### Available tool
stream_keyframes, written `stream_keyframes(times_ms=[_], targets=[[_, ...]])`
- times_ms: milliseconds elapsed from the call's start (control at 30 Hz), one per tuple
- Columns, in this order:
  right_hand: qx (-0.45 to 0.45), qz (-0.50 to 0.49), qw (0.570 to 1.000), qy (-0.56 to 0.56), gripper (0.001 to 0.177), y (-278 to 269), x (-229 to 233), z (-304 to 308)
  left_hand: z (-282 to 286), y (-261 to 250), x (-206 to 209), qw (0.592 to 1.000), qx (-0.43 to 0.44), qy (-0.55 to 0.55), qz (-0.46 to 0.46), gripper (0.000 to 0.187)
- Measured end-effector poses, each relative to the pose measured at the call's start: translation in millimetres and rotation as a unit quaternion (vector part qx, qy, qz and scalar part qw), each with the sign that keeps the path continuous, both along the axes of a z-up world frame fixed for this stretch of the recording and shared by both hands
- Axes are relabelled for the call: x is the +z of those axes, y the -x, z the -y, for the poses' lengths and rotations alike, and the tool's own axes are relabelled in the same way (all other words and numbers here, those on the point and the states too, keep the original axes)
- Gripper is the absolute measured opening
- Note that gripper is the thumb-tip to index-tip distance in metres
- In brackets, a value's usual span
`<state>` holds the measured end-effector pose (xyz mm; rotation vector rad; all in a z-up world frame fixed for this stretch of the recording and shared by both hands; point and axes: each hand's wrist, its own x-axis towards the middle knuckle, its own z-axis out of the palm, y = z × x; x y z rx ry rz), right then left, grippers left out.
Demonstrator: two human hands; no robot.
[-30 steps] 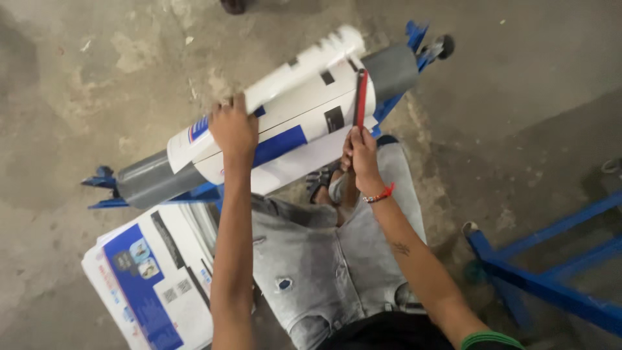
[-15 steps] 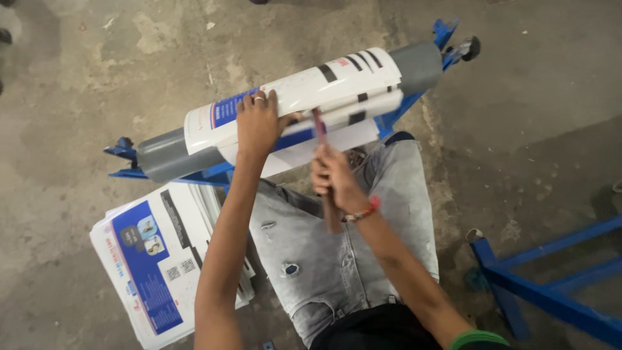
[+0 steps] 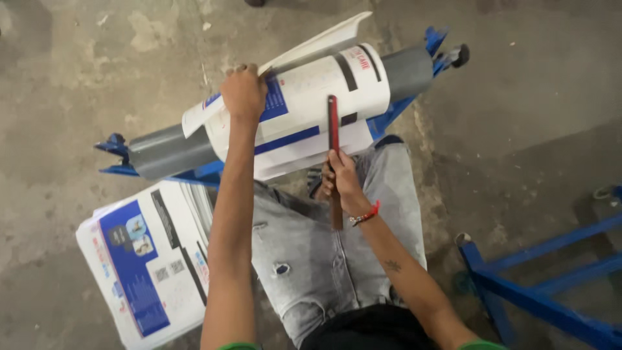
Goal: The person sits on a low stool and folds large printed sheets of paper around a cylindrical roller. They use a red-handled tool to press the fold and smooth the paper against the roller. The person then removes the folded paper and places it on a stack.
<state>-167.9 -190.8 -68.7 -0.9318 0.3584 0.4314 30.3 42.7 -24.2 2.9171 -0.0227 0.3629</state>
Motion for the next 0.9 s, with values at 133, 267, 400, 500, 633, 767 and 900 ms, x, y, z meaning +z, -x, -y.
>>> stream_keyframes(times_ms=[133, 267, 400, 500, 633, 767, 900], targets=[[-0.117, 0.074, 0.989, 0.055, 0.030, -28, -31, 28, 12, 42, 4, 0.998, -0.015, 0.001, 0.055, 0.030], [-0.203, 0.068, 0.975, 0.060, 0.030, -69, -49, 54, 9, 69, -17, 0.986, -0.063, -0.023, 0.152, 0.051], [-0.259, 0.060, 0.963, 0.045, 0.016, -92, -47, 36, 13, 69, -28, 0.984, -0.042, -0.046, 0.168, 0.061], [-0.185, 0.110, 0.966, 0.143, 0.006, -74, -48, -14, 14, 71, -28, 0.980, -0.042, -0.060, 0.183, 0.063], [0.044, 0.116, 0.982, 0.140, 0.026, -16, -28, -65, 6, 80, -19, 0.987, -0.082, -0.081, 0.111, 0.057], [0.129, 0.010, 0.990, -0.047, 0.021, 0, 20, -41, 10, 94, 9, 0.981, -0.118, -0.137, 0.068, 0.068], [0.139, 0.026, 0.982, -0.126, 0.027, -4, 51, -5, 16, 107, 30, 0.991, -0.102, -0.078, -0.029, 0.087]])
